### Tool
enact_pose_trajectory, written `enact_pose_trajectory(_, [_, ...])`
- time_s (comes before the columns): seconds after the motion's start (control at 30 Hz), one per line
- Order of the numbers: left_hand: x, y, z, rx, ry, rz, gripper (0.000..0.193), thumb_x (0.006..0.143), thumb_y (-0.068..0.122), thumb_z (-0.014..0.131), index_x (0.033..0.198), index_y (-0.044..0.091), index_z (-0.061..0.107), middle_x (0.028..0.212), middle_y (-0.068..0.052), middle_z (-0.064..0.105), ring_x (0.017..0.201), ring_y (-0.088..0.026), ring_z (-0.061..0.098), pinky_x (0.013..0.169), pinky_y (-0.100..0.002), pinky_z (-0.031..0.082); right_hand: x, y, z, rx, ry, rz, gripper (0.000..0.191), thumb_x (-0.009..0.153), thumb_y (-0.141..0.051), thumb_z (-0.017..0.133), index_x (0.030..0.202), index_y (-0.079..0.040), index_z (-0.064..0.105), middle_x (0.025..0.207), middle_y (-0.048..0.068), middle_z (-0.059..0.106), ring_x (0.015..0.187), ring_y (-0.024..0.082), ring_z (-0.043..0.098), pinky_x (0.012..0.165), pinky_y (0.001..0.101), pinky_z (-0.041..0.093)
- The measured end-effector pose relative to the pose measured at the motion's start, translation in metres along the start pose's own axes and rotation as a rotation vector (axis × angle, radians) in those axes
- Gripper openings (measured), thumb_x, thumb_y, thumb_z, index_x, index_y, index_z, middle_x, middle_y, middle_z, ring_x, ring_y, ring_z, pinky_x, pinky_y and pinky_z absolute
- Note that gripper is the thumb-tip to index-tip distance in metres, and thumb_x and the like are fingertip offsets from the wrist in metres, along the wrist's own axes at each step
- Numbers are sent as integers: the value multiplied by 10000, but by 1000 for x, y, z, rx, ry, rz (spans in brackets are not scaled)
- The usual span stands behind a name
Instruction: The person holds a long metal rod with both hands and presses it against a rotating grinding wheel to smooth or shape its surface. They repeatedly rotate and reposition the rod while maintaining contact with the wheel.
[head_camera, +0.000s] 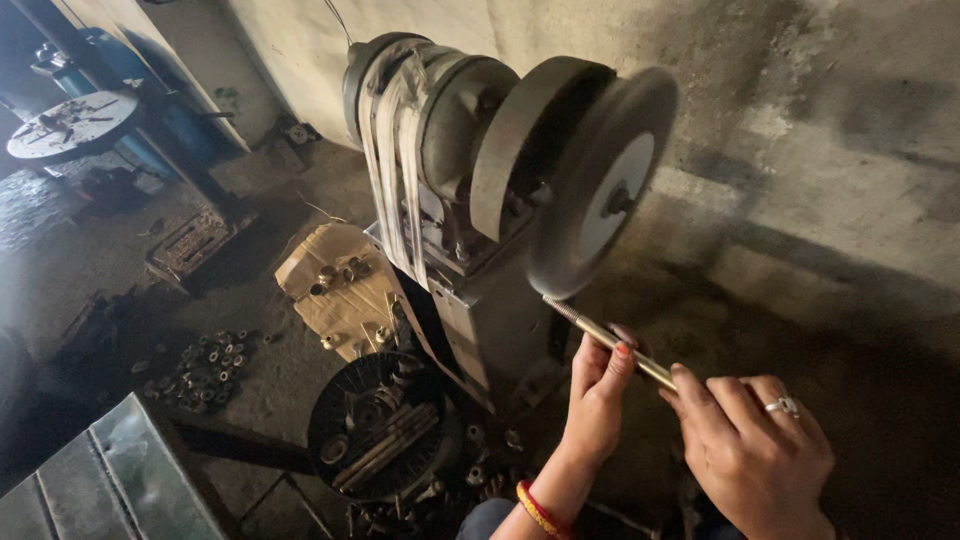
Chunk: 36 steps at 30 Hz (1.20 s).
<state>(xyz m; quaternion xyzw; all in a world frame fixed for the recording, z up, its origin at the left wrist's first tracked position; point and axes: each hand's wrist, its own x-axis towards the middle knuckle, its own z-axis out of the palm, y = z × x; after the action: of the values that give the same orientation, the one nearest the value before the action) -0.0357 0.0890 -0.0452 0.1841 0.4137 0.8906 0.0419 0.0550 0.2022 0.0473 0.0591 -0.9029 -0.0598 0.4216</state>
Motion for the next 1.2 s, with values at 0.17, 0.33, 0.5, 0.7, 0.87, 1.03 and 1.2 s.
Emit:
enact_pose_trajectory(0.17, [1,-1,0,-3,29,-42,167,1069,249,592,1118,92,567,1013,25,584,940,-76,520,862,-242,433,-2,3,3,27,12,-24,161,858,-307,814,959,-182,813,707,-29,599,725,184,622,628,310,473])
enact_pose_trajectory(0.33, [0,-1,0,0,25,-26,170,1088,234,596,1127,71,565,1029,15,581,913,-78,488,827,-237,408,-2,3,4,51,13,-13,175,838,-305,822,942,-166,810,706,-21,616,727,198,626,641,319,479])
enact_pose_trajectory(0.5, [-2,6,0,-49,19,15,148,1062,210,601,1130,85,561,1040,17,584,933,-78,502,841,-234,416,-3,4,3,145,41,-21,217,834,-312,807,960,-135,810,722,-9,642,712,205,615,636,317,472])
enact_pose_trajectory(0.7, [-3,12,-2,-28,-21,52,145,1070,210,605,1113,80,557,1050,13,588,978,-84,520,903,-240,425,-3,2,3,121,5,-18,240,827,-334,806,944,-125,821,643,-2,630,672,204,618,595,322,472])
enact_pose_trajectory(0.87, [-1,3,-3,-5,34,-13,168,1073,232,596,1128,74,573,1016,19,581,950,-77,516,872,-240,423,-1,2,4,103,-2,-37,224,838,-318,800,942,-120,815,673,4,646,727,221,647,629,320,486])
enact_pose_trajectory(1.03, [-1,0,-3,9,32,8,175,1095,234,596,1127,64,572,1012,15,579,922,-75,500,839,-241,410,1,2,4,133,2,-30,240,844,-319,802,963,-111,810,705,8,672,732,220,648,649,312,495])
enact_pose_trajectory(1.2, [-4,6,-3,-47,-27,65,162,1087,219,602,1137,73,553,1051,7,570,971,-91,510,888,-249,423,0,3,2,174,7,-26,239,808,-309,820,945,-113,823,652,-5,662,654,192,630,594,300,479])
